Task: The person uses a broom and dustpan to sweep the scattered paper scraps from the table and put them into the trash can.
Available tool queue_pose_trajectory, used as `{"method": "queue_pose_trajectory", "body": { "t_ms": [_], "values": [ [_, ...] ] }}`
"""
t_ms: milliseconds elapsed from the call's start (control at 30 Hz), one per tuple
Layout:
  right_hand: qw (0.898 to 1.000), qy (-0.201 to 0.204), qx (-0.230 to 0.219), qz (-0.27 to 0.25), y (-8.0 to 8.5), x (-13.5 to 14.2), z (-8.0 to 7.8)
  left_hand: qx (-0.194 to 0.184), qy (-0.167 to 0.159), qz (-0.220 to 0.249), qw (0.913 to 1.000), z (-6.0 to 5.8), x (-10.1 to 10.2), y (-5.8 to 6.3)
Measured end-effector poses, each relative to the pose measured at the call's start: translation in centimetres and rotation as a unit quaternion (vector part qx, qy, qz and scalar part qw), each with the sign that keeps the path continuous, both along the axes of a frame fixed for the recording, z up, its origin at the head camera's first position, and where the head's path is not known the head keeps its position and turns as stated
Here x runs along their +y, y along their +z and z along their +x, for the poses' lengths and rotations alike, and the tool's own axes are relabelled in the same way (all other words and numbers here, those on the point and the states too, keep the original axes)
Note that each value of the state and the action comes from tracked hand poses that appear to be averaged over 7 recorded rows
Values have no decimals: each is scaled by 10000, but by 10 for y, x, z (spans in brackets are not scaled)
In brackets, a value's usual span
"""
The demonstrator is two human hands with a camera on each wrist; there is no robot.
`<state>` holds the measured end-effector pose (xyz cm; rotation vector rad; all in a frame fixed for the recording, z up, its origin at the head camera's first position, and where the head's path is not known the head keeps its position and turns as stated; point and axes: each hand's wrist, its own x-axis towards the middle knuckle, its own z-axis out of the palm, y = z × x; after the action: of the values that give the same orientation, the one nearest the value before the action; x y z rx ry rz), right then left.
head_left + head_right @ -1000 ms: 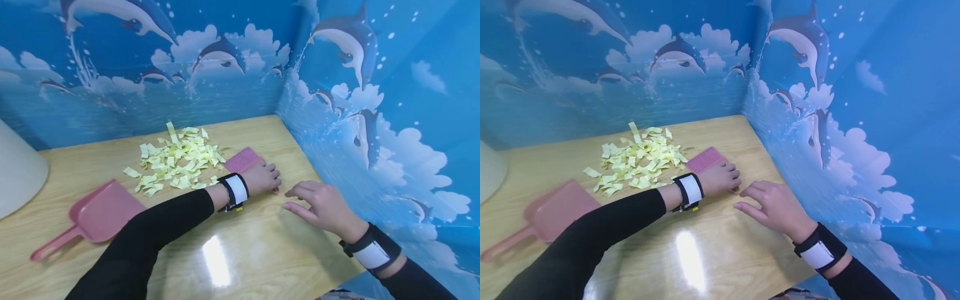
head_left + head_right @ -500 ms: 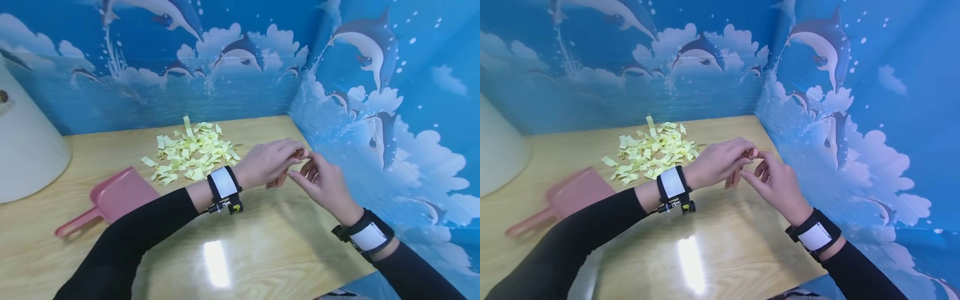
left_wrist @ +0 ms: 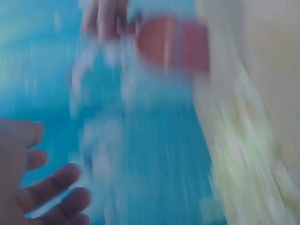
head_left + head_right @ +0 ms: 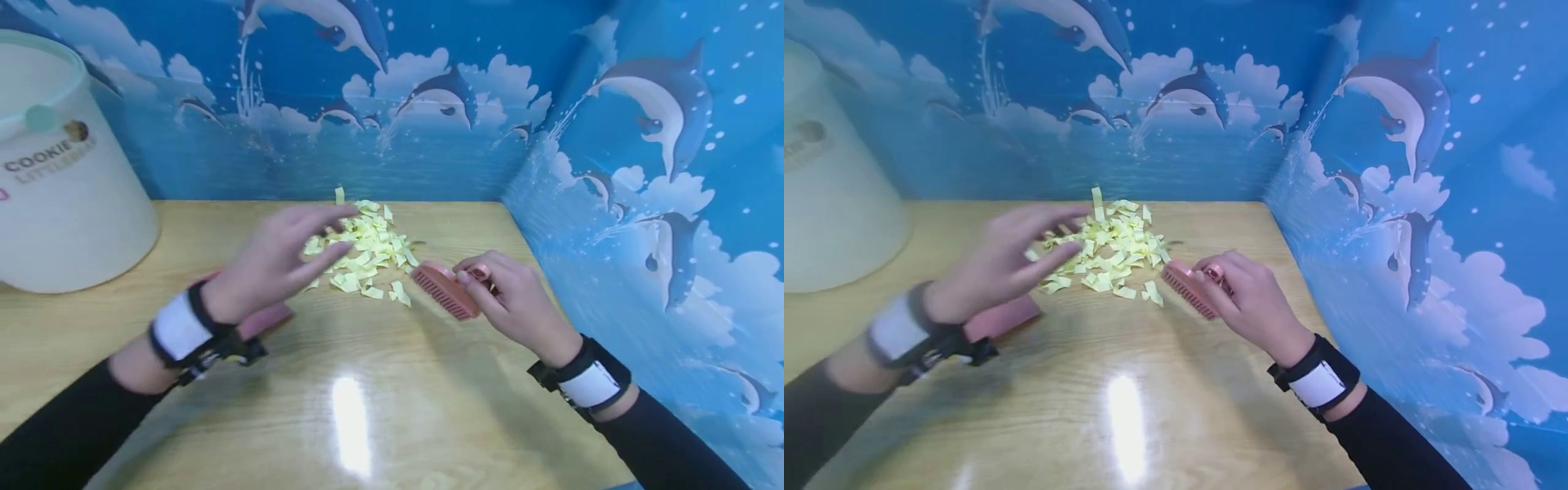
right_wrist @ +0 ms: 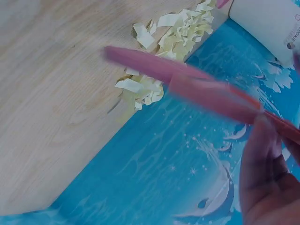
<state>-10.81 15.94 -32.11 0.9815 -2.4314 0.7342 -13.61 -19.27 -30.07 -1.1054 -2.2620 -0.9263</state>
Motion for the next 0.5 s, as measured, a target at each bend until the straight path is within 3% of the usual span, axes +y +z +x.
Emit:
{"method": "queue_pose_trajectory", "body": {
  "t_ms": [67, 100, 167, 233, 300, 367, 433, 500],
  "values": [
    [9996, 108, -116, 218, -4, -7, -2, -525, 964, -451, 9929, 10, -63, -5],
    [9992, 174, -129, 330, -6, -12, -4, -850, 1504, -777, 9819, 16, -93, -10],
    [9979, 320, -36, 560, -11, -22, -7, -1555, 2434, -1509, 9454, 29, -146, -24],
    [9955, 461, 146, 816, -15, -34, -13, -2353, 2972, -2219, 8984, 43, -186, -41],
    [9921, 622, 334, 1034, -19, -47, -19, -3171, 3105, -2705, 8543, 55, -212, -60],
    [9887, 811, 412, 1189, -23, -60, -26, -3896, 2942, -2778, 8273, 67, -226, -78],
    [9864, 998, 353, 1258, -24, -73, -31, -4536, 2750, -2427, 8122, 76, -230, -92],
    [9848, 1193, 235, 1237, -24, -86, -34, -4966, 2610, -1739, 8094, 83, -230, -102]
  ]
}}
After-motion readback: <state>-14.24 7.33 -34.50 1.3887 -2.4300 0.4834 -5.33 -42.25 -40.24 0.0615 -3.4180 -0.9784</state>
